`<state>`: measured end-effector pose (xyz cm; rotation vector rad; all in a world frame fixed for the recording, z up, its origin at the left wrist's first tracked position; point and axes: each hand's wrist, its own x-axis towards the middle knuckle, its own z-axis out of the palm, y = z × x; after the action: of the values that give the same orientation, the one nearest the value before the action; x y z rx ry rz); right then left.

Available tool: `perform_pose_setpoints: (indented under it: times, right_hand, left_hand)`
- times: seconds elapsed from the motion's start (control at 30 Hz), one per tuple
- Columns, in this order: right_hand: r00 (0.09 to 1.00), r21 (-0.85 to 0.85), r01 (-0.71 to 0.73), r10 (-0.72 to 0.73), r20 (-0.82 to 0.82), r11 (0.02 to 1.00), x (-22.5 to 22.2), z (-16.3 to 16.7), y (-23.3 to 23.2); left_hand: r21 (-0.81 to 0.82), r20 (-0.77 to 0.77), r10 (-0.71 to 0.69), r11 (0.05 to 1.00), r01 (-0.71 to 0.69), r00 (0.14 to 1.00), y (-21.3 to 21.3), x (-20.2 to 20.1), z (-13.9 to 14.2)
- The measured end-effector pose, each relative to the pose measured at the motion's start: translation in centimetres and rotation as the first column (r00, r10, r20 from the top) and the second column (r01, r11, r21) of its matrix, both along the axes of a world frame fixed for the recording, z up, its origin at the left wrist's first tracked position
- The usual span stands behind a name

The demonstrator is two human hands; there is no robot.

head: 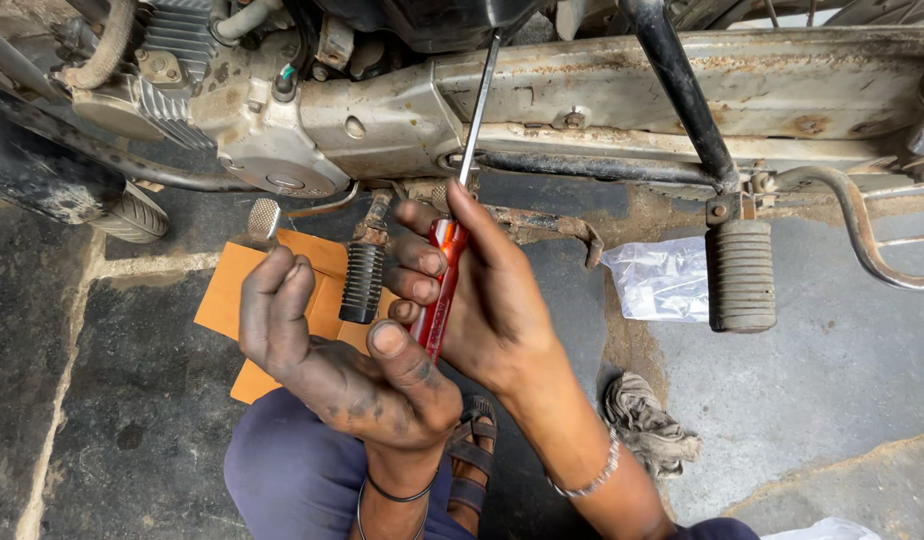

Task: The person installs a black plastic cover under the motorcycle's fuel tank and secures it by tightening multiple screws with a red-handled screwdriver. The person is sitting on the floor during the task.

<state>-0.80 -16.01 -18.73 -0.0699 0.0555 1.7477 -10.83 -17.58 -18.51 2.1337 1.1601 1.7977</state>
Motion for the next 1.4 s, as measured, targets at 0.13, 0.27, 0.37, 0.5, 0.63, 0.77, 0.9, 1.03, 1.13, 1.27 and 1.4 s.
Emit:
perform_pose_setpoints:
  times: [0.13,0.27,0.37,0.5,0.63,0.77,0.9,1.03,1.13,1.27,1.4]
  right_hand:
    - [0.989,-0.204,0.082,-0.054,0.137,0.976,0.7,0.5,-1.4]
    - [0.949,0.424,-0.04,0.167,-0.267,0.905,-0.1,-1.6,1.0]
    - [0.598,0.723,0.256,0.482,-0.64,0.642,-2.2,-2.7,3.0]
    - [0.93,0.441,0.053,0.116,-0.349,0.896,-1.7,-1.5,1.9]
    - [0.988,-0.194,0.061,-0.032,0.149,0.979,-0.3,0.6,-1.5]
    - [0.999,0.004,0.04,-0.04,-0.005,0.999,-0.4,-0.8,-0.9]
    - [0.896,0.491,0.0,0.219,-0.387,0.871,-1.5,-3.7,1.6]
    - [0.791,0.647,0.115,0.325,-0.519,0.754,-2.8,-3.2,2.8]
    - [0.986,0.274,-0.004,0.049,-0.161,0.962,-2.0,-0.9,1.6]
    - [0.95,-0.31,0.053,0.048,0.309,0.949,-0.6,-0.1,-0.7]
    - [0.998,0.118,-0.05,0.055,-0.042,0.992,-0.6,-2.7,-0.1]
  left_hand:
    - [0.01,-0.042,-0.015,1.0,0.015,0.999,0.0,-0.2,-0.1]
    - [-0.044,-0.071,-0.096,0.995,0.093,0.993,-0.8,-0.1,-0.6]
    - [-0.069,-0.076,-0.138,0.989,0.133,0.987,-0.5,0.0,-1.0]
    - [-0.093,0.054,-0.095,0.991,0.099,0.994,0.1,-0.5,-0.8]
    - [-0.043,0.041,-0.022,0.999,0.024,0.999,0.6,-0.7,-0.6]
    - [-0.057,0.018,-0.064,0.996,0.065,0.998,0.2,-0.8,-1.1]
    - [-0.043,-0.035,-0.091,0.995,0.089,0.995,0.1,-1.2,-1.8]
    - [-0.054,0.032,-0.131,0.99,0.133,0.991,0.5,-1.1,-2.1]
    - [-0.08,0.073,-0.074,0.994,0.08,0.995,0.8,-1.5,-1.9]
    - [-0.081,0.05,-0.047,0.995,0.051,0.998,1.0,-1.5,-2.0]
    - [-0.111,0.047,-0.129,0.985,0.133,0.991,0.6,-1.4,-2.3]
